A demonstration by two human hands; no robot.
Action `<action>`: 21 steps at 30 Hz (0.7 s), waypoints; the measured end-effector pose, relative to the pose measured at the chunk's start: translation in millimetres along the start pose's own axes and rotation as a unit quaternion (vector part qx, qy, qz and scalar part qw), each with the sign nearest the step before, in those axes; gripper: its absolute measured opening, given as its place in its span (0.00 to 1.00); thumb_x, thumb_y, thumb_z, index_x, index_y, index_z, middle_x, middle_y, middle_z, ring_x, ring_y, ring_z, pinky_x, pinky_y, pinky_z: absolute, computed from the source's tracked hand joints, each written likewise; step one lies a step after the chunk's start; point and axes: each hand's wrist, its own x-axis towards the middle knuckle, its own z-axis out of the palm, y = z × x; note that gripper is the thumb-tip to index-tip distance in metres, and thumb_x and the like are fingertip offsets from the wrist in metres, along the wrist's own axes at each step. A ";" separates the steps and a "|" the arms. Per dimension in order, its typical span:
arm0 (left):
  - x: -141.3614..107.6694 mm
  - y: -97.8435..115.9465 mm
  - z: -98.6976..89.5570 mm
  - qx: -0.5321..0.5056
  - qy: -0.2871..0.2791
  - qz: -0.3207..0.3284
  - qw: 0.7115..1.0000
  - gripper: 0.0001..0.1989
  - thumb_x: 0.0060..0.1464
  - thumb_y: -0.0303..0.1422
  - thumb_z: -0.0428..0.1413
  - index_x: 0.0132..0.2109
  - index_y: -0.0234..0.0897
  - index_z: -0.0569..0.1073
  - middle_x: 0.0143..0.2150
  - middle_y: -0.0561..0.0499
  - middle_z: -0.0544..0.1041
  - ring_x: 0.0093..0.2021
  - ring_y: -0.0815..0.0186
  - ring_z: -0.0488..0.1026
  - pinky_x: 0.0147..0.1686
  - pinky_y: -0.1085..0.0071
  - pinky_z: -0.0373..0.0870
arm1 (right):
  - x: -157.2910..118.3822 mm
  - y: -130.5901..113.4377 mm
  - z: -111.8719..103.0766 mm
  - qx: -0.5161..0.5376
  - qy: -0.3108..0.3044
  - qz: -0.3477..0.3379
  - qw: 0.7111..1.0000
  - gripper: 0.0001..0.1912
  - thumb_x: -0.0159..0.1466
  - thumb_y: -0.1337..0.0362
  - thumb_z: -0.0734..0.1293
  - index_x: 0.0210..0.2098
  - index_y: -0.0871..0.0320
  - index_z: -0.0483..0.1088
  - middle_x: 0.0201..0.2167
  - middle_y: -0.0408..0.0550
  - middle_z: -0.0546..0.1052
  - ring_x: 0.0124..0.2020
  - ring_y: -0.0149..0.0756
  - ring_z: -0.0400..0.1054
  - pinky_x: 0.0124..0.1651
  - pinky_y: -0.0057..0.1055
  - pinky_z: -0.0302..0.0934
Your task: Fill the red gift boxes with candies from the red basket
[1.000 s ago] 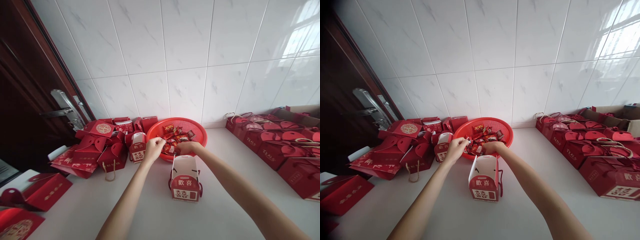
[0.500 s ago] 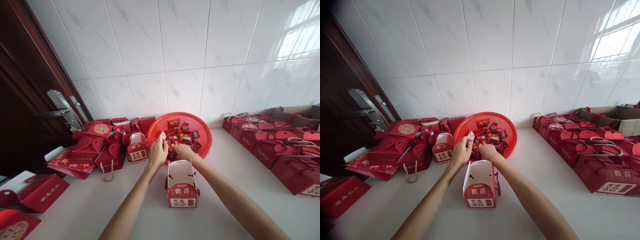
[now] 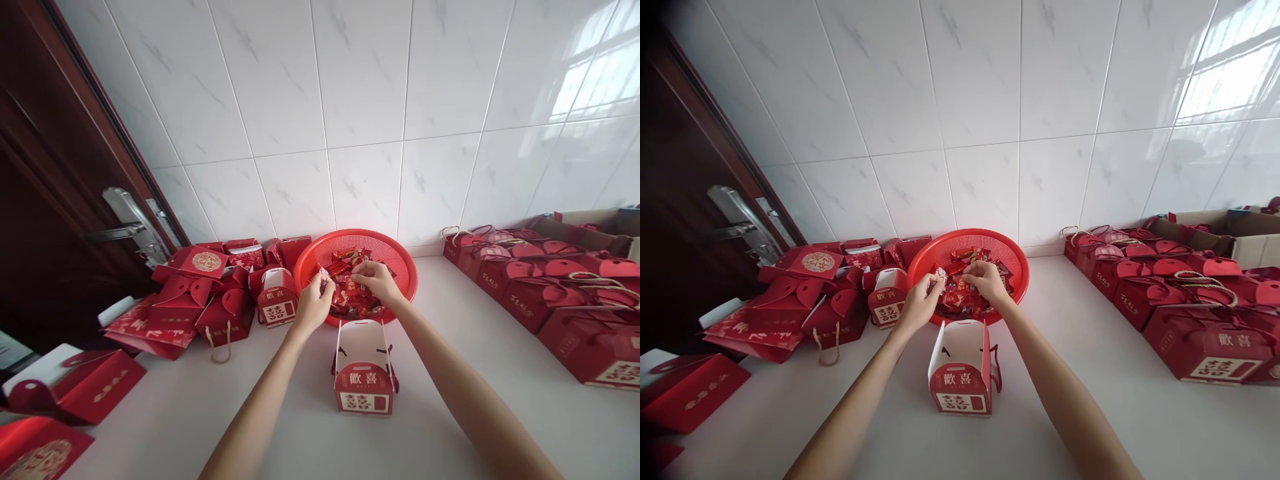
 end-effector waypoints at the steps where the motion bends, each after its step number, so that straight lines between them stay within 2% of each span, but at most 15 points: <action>1: 1.3 -0.2 0.3 -0.043 -0.016 -0.020 0.999 0.07 0.53 0.37 0.55 0.31 0.40 0.70 0.25 0.55 0.71 0.26 0.66 0.68 0.33 0.71 0.67 | -1.4 -1.0 0.1 0.039 -0.006 -0.011 0.999 0.13 0.57 0.55 0.68 0.34 0.59 0.70 0.31 0.47 0.77 0.32 0.34 0.71 0.36 0.30 0.65; 4: 5.6 0.9 6.5 -0.199 -0.060 -0.094 0.974 0.12 0.49 0.43 0.59 0.31 0.38 0.70 0.31 0.53 0.74 0.31 0.65 0.71 0.33 0.70 0.71 | -5.7 -3.3 1.6 0.161 -0.031 -0.032 0.986 0.18 0.53 0.51 0.73 0.34 0.59 0.71 0.32 0.45 0.76 0.34 0.34 0.70 0.41 0.32 0.65; 7: 8.0 6.1 13.3 -0.314 -0.095 -0.164 0.930 0.17 0.48 0.47 0.59 0.31 0.37 0.71 0.32 0.49 0.76 0.29 0.64 0.74 0.31 0.67 0.74 | -7.8 -3.3 2.6 0.212 -0.028 -0.033 0.976 0.19 0.51 0.51 0.75 0.33 0.58 0.72 0.31 0.44 0.76 0.34 0.33 0.70 0.43 0.32 0.64; 10: 7.5 11.9 14.1 -0.391 -0.110 -0.205 0.890 0.18 0.49 0.48 0.60 0.30 0.36 0.72 0.29 0.48 0.77 0.27 0.64 0.74 0.31 0.65 0.76 | -8.4 -3.0 2.6 0.229 -0.016 -0.028 0.973 0.20 0.49 0.50 0.76 0.32 0.58 0.72 0.30 0.43 0.75 0.32 0.32 0.69 0.39 0.31 0.64; 12: 5.9 13.6 12.7 -0.404 -0.112 -0.202 0.885 0.17 0.47 0.47 0.62 0.33 0.36 0.73 0.30 0.50 0.77 0.28 0.65 0.75 0.32 0.65 0.76 | -9.1 -3.9 3.0 0.224 -0.017 -0.025 0.974 0.21 0.49 0.49 0.76 0.33 0.58 0.72 0.29 0.44 0.75 0.29 0.32 0.68 0.35 0.30 0.63; 16: 2.5 12.2 12.0 -0.374 -0.127 -0.178 0.901 0.18 0.38 0.38 0.70 0.35 0.36 0.74 0.32 0.53 0.76 0.31 0.66 0.75 0.34 0.68 0.76 | -10.8 -6.8 5.0 0.188 -0.029 -0.041 0.981 0.21 0.52 0.49 0.74 0.35 0.58 0.71 0.31 0.45 0.76 0.32 0.34 0.70 0.37 0.30 0.65; 19: 1.1 11.4 13.9 -0.368 -0.101 -0.182 0.906 0.18 0.35 0.34 0.70 0.35 0.36 0.73 0.33 0.52 0.77 0.33 0.66 0.75 0.36 0.67 0.77 | -10.3 -4.9 4.9 0.044 0.005 -0.018 0.999 0.18 0.61 0.48 0.65 0.37 0.58 0.70 0.32 0.48 0.77 0.34 0.36 0.71 0.37 0.31 0.66; 21: 0.9 12.6 14.8 -0.399 -0.066 -0.188 0.895 0.15 0.37 0.33 0.67 0.33 0.36 0.72 0.32 0.52 0.76 0.32 0.67 0.75 0.38 0.64 0.78 | -9.1 -0.8 3.5 -0.066 0.041 0.016 0.997 0.16 0.66 0.53 0.59 0.38 0.58 0.70 0.33 0.50 0.77 0.34 0.37 0.71 0.37 0.32 0.65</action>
